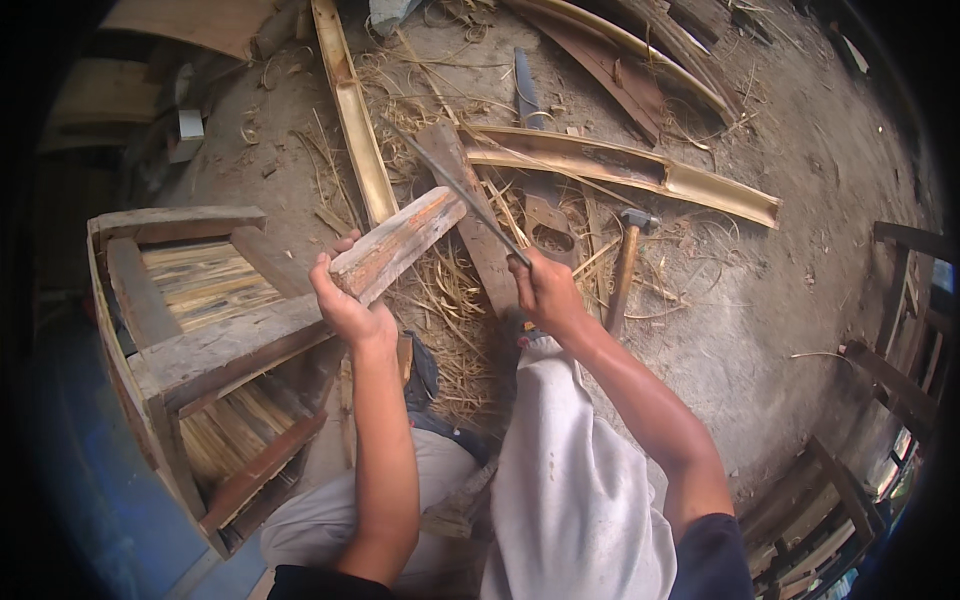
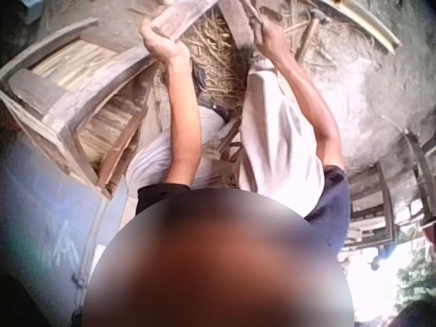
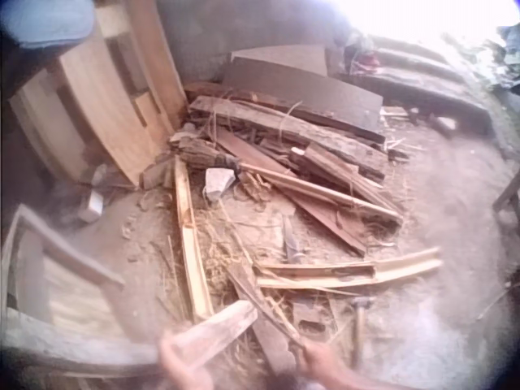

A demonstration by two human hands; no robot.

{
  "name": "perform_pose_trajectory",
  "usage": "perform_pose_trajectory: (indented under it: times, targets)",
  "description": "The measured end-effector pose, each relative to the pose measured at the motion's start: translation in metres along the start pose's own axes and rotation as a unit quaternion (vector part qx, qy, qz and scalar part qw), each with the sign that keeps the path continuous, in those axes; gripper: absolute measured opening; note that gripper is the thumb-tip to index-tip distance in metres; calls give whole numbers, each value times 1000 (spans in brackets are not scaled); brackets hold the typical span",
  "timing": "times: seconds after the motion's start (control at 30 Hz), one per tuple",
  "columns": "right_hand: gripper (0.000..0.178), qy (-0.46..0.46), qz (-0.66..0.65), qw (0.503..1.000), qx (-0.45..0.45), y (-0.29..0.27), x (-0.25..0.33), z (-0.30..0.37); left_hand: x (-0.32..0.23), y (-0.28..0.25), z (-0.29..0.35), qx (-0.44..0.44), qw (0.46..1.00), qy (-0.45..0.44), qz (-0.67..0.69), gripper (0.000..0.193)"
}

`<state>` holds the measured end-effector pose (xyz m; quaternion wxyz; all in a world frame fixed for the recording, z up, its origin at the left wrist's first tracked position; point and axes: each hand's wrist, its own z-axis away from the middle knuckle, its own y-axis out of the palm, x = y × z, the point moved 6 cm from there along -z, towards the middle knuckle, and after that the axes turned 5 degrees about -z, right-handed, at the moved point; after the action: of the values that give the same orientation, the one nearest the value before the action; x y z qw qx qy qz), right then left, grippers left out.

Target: The person sits on the ground and uses a knife to shave and shape a small piece of wood. They repeatedly scrape the wood's surface, rotate it, and remove shavings. The person then places the shaped wood aside among other wood pieces.

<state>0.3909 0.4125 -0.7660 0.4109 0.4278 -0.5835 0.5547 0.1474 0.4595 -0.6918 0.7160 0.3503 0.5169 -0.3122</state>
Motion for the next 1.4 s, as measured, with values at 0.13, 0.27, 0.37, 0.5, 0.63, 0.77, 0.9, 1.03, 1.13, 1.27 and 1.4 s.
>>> perform_pose_trajectory:
  times: [0.13,0.27,0.37,0.5,0.63,0.77,0.9,1.03,1.13,1.27,1.4]
  targets:
    - [21,110,-2,994,-23,-7,-28,3,15,-29,4,-4,996,-36,82,36]
    - [32,99,4,995,-31,8,-45,-19,24,-60,18,-60,987,-31,144,33]
    - [33,0,16,996,-92,25,-45,-42,15,-83,34,-83,983,-21,163,32]
    - [37,109,-24,988,-104,50,-67,-56,-5,-102,43,-90,979,-6,183,30]
    - [39,125,-62,989,-56,64,-67,-62,-23,-108,46,-103,978,14,178,30]
    - [38,66,-42,995,-64,66,-56,-60,-39,-112,51,-104,978,34,175,29]
    - [32,6,-47,993,-106,64,-52,-52,-46,-113,55,-102,980,55,162,27]
    - [30,102,-55,993,-39,73,-67,-52,-42,-105,51,-90,980,62,164,26]
    - [27,89,-68,992,-65,71,-58,-53,-42,-101,46,-96,978,59,178,26]
    - [25,17,-65,990,-125,56,-20,-62,-52,-98,37,-110,978,77,161,26]
    - [23,-47,20,992,-111,30,25,-88,-62,-89,34,-87,980,91,153,25]
